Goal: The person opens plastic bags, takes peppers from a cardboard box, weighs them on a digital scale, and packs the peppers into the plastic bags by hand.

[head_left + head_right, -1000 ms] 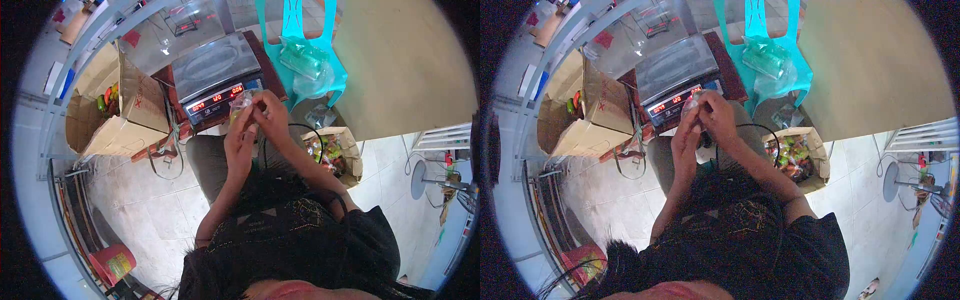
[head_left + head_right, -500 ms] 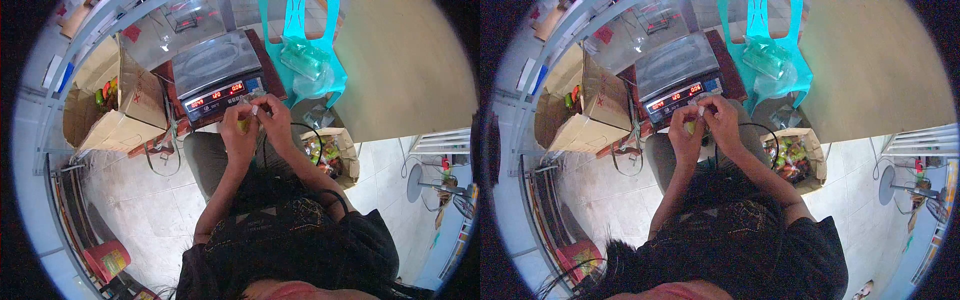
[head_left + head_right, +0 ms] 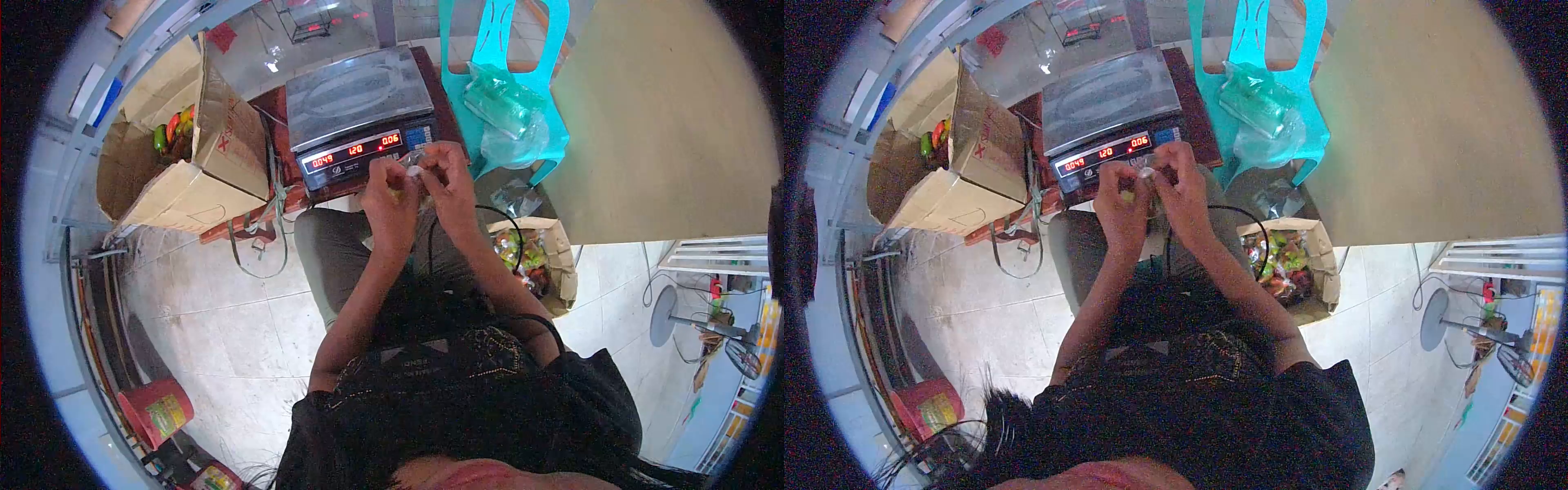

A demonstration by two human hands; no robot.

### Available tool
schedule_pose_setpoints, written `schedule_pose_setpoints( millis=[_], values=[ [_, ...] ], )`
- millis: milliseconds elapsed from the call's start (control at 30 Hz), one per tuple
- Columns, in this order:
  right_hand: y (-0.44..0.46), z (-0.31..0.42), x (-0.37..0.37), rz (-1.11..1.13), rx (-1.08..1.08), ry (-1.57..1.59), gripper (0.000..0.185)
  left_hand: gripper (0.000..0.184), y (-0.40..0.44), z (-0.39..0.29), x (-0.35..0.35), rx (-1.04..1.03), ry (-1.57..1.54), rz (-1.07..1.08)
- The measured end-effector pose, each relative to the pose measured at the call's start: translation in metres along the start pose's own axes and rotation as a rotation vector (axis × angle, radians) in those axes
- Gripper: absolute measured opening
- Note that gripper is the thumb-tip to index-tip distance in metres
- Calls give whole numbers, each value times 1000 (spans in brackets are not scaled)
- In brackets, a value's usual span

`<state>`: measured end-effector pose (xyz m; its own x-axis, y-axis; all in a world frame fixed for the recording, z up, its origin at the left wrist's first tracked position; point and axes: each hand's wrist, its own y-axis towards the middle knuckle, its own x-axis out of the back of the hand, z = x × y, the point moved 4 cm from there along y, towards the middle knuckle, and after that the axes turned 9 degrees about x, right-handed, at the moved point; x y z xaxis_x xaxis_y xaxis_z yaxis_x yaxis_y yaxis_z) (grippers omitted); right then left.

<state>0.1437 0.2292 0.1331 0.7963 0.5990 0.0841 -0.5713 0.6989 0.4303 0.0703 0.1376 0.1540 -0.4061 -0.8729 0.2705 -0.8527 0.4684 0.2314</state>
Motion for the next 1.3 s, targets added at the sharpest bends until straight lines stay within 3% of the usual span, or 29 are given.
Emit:
schedule_pose_setpoints(
  millis=[200, 300, 533, 700, 1000, 1133, 1300],
  values=[
    [10, 2, 4, 188, -182, 354, 29, 17, 2, 5, 3, 57, -45, 21],
    [11, -10, 6, 259, -267, 445, 28, 19, 7, 13, 6, -49, -20, 95],
    [0, -18, 2, 119, -434, 430, 24, 24, -2, 20, 14, -200, -44, 123],
    [-2, -10, -1, 62, -333, 396, 25, 19, -6, 15, 21, -72, 3, 118],
    [1, 19, -1, 124, -222, 167, 22, 12, -5, 9, 23, -309, 77, 128],
    [5, 19, -9, 207, 29, -70, 13, 8, -1, 8, 28, -259, 44, 121],
    [15, 23, -10, 380, 102, -163, 10, 4, 7, 7, 32, -95, -165, 119]
  ],
)
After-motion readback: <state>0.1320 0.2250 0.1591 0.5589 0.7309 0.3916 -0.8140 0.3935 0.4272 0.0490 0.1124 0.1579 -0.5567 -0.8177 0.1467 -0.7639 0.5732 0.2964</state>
